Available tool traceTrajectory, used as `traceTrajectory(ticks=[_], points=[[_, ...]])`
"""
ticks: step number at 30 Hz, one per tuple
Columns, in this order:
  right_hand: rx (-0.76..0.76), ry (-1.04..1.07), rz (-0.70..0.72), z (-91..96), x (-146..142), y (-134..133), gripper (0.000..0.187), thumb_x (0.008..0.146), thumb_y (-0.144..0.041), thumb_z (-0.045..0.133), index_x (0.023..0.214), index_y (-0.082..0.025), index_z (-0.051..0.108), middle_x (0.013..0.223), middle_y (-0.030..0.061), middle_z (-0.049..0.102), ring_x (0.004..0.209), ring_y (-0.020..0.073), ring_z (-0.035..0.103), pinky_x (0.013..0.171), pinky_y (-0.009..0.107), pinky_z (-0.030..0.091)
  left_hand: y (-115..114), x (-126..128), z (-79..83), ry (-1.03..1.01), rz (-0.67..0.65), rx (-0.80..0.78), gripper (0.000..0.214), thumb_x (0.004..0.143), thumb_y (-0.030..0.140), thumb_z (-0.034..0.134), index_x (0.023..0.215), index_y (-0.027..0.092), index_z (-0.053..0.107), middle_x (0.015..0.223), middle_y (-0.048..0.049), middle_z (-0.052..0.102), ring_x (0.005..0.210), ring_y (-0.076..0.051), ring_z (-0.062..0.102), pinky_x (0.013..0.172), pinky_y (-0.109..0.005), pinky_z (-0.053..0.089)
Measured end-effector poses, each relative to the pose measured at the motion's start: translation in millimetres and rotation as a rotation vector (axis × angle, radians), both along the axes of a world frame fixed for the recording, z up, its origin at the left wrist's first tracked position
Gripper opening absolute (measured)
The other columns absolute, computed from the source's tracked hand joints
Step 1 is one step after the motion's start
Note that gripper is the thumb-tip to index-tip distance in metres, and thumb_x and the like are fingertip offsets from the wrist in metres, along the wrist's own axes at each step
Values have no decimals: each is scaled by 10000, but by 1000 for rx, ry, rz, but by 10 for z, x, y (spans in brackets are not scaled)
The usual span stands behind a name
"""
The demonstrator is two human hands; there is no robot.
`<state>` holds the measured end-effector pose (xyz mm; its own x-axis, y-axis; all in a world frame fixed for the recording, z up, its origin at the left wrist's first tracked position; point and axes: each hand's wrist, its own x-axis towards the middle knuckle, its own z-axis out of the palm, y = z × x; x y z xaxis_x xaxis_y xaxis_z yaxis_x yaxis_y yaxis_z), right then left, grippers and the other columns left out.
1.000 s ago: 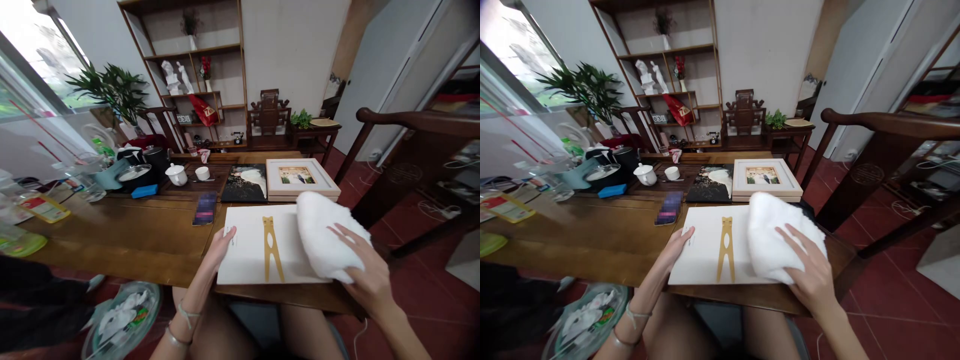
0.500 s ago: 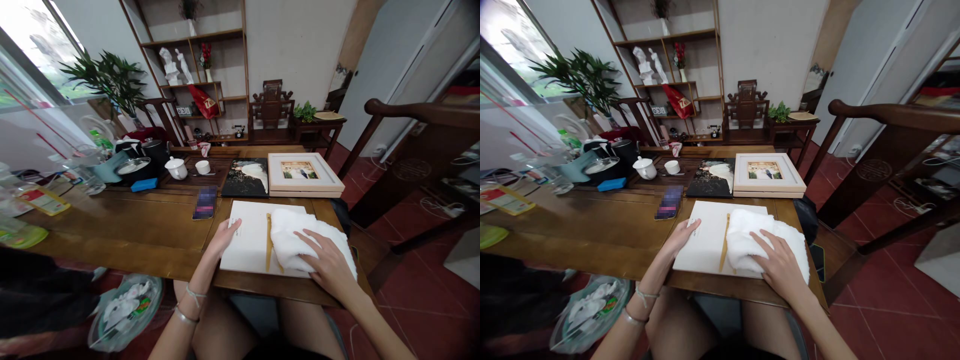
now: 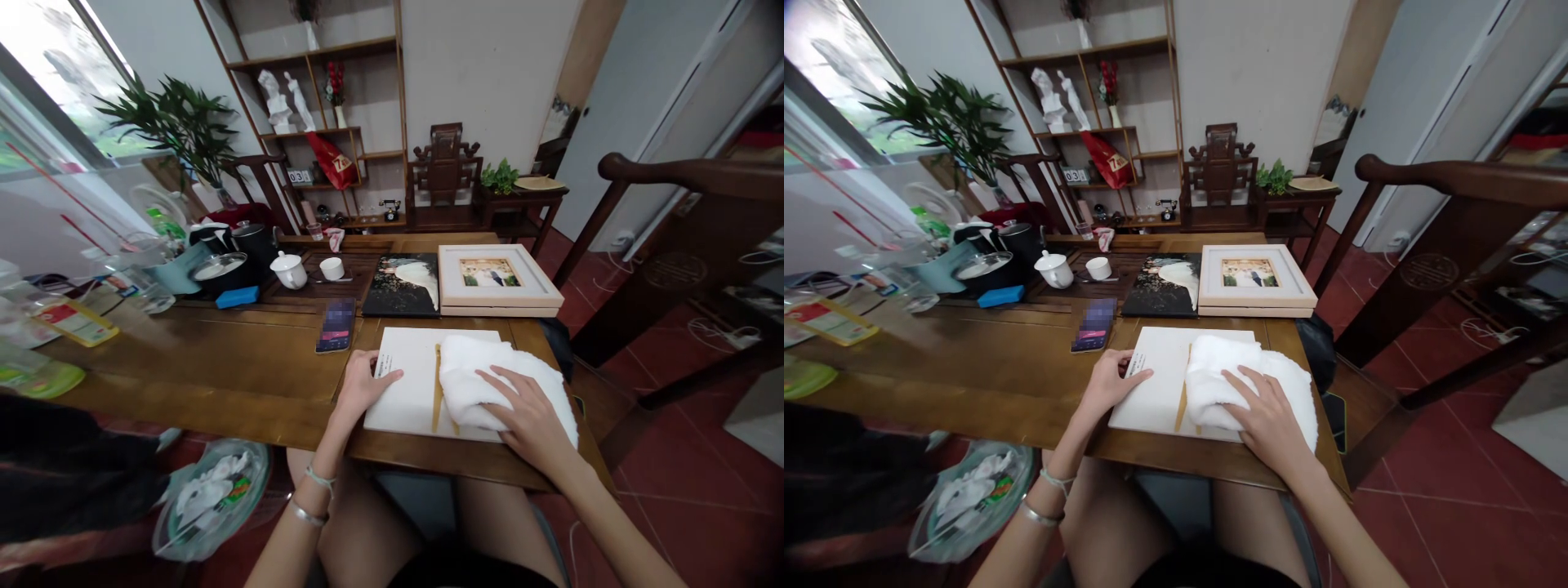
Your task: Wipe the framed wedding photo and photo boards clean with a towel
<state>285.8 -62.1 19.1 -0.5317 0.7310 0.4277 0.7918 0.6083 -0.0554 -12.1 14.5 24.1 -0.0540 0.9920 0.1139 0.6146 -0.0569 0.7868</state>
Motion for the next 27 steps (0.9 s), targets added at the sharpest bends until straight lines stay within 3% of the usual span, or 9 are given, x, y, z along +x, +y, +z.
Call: traceTrajectory(ticks=[4,7,10,13,19,23,27], points=[[11,12,8,-11,-2,0,429,590,25,528,917,-205,684,1359,109,529,1240,366,430,912,528,411,-32,16,-92,43,-38,37,479,649,392,756,1044,135,676,939,-100,592,927,-270,597,894,-423,463],[28,21,22,-16,3,0,441,587,28,515,927,-196,682,1355,126,530,1237,367,430,904,529,414,-86,32,-158,66,-130,155,523,762,359,666,1227,145,563,1190,-138,528,1160,-276,516,1031,-428,389],[40,30,31,-20,4,3,465,580,29,508,950,-197,678,1347,125,536,1235,363,432,907,524,414,-123,44,-215,47,-263,236,436,882,312,512,1293,166,509,1394,-136,422,1326,-242,392,1125,-398,294],[48,37,22,-26,-2,3,478,594,30,502,969,-209,676,1342,108,543,1236,351,436,914,509,414,-114,45,-264,29,-318,210,412,931,295,410,1317,176,497,1451,-117,409,1389,-225,320,1158,-410,243],[25,26,10,9,6,-29,470,624,3,511,1000,-225,675,1340,94,545,1245,343,431,930,511,395,-71,40,-328,65,-312,191,452,945,302,361,1362,159,462,1478,-120,399,1406,-219,301,1172,-445,216],[-6,-9,-4,102,56,99,476,653,-68,547,1081,-245,657,1266,103,590,1239,347,438,1029,608,257,-80,26,-337,140,-333,212,466,949,288,340,1376,134,444,1495,-127,369,1410,-216,294,1177,-434,217],[-51,-56,1,162,91,468,471,724,-104,541,1159,-265,626,1262,114,577,1287,336,402,1055,687,108,-80,12,-335,183,-355,222,465,949,271,338,1388,147,429,1505,-117,352,1410,-220,294,1177,-437,222]])
